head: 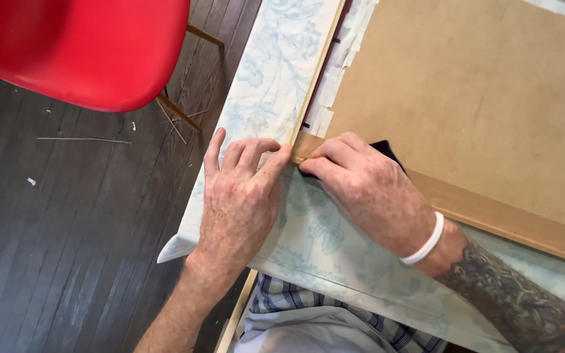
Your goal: Applying gummed paper tape to the back of a picture frame to seal the backing.
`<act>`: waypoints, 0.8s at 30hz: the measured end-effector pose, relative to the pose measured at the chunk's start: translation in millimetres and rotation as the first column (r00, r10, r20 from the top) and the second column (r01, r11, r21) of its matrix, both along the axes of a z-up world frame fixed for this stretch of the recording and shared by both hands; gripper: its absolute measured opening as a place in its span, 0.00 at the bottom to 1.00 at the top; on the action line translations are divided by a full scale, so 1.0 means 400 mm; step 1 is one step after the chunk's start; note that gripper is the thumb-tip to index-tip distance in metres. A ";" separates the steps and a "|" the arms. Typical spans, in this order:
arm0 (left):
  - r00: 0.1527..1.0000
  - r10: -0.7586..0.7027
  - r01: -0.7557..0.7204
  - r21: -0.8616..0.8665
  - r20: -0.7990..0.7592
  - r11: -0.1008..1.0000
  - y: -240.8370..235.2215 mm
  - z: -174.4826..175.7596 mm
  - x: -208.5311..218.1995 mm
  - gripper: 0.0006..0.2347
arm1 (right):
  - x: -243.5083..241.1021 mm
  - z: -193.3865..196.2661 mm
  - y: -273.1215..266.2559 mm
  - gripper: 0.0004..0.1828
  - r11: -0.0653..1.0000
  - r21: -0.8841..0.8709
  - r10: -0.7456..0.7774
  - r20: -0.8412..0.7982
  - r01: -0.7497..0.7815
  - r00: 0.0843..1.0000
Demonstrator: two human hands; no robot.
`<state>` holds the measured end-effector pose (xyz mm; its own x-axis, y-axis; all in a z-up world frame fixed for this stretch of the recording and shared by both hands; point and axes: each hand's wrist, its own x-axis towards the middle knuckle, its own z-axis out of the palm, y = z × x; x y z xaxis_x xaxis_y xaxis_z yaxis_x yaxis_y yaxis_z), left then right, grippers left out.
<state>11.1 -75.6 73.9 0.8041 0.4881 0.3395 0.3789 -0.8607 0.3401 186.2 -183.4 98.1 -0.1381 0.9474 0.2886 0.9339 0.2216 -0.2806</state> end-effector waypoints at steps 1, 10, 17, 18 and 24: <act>1.000 0.011 -0.010 0.046 -0.017 0.999 -0.002 0.001 0.001 0.17 | 0.003 0.001 -0.001 0.04 1.000 0.013 -0.001 -0.029 0.002 1.000; 1.000 0.009 -0.009 0.003 0.014 1.000 -0.003 0.001 0.002 0.15 | 0.003 0.017 0.010 0.07 0.999 -0.023 0.037 -0.056 -0.039 0.998; 0.998 0.045 -0.049 0.133 0.033 0.990 -0.013 -0.006 0.005 0.13 | 0.044 0.023 -0.012 0.08 0.991 -0.105 0.082 -0.024 -0.084 0.996; 0.998 0.056 -0.060 0.135 0.030 0.989 -0.016 -0.008 0.003 0.13 | 0.039 0.022 0.005 0.08 0.990 -0.103 0.094 -0.027 -0.096 0.995; 0.998 0.041 -0.044 0.100 0.037 0.994 -0.015 -0.012 0.009 0.14 | 0.023 0.000 0.037 0.08 0.997 -0.036 0.063 -0.112 -0.067 0.992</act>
<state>14.6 -81.4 69.1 0.7700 0.4833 0.4165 0.4050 -0.8747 0.2661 195.5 -168.7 98.2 -0.1690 0.9484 0.2684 0.8806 0.2676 -0.3910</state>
